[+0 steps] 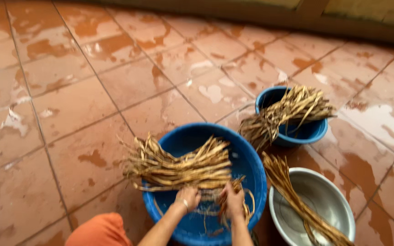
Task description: The person sits on a tiled floor and processes bundles of dried plant stalks. They pull the stalks apart by hand, separating them into smaller pieces, and place the processed material into a blue basin and a metal bowl.
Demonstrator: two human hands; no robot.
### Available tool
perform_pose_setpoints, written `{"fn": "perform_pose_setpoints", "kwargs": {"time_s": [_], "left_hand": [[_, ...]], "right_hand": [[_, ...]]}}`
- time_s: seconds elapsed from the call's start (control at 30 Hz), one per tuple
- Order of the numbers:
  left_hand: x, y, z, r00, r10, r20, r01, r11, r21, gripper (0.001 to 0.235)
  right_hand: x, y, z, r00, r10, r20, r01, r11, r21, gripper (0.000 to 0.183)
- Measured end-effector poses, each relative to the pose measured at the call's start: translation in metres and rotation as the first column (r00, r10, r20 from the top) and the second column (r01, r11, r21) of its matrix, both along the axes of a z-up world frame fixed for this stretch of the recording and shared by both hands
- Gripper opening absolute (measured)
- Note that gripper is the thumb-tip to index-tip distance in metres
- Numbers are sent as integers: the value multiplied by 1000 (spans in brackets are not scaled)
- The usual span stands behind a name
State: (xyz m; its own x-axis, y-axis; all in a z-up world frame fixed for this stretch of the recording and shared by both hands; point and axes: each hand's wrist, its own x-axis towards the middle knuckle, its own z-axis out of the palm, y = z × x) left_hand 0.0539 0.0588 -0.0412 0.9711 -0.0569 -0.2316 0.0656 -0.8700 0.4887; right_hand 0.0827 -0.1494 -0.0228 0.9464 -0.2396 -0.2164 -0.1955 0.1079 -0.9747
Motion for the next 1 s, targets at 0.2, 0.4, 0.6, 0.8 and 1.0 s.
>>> {"fn": "perform_pose_setpoints", "kwargs": {"time_s": [0.2,0.4,0.6,0.8,1.0], "left_hand": [[19,13,-9,989,73,127,-59,992,-115,18],[46,0,-17,928,-52,368,54,999,4,19],[73,-22,-56,969,-95,229,55,983,174,27],[78,-21,-104,995,-63,73,39,957,287,22],[59,-4,-95,995,-65,72,46,970,239,24]], "right_hand": [[0,-59,86,979,-200,-51,194,810,553,29],[-5,-77,122,974,-225,17,177,809,561,30],[-2,-31,30,982,-126,-141,162,944,286,14],[-47,8,-65,869,168,-466,-54,967,248,12],[-36,-7,-73,928,23,-373,113,934,340,12]]}}
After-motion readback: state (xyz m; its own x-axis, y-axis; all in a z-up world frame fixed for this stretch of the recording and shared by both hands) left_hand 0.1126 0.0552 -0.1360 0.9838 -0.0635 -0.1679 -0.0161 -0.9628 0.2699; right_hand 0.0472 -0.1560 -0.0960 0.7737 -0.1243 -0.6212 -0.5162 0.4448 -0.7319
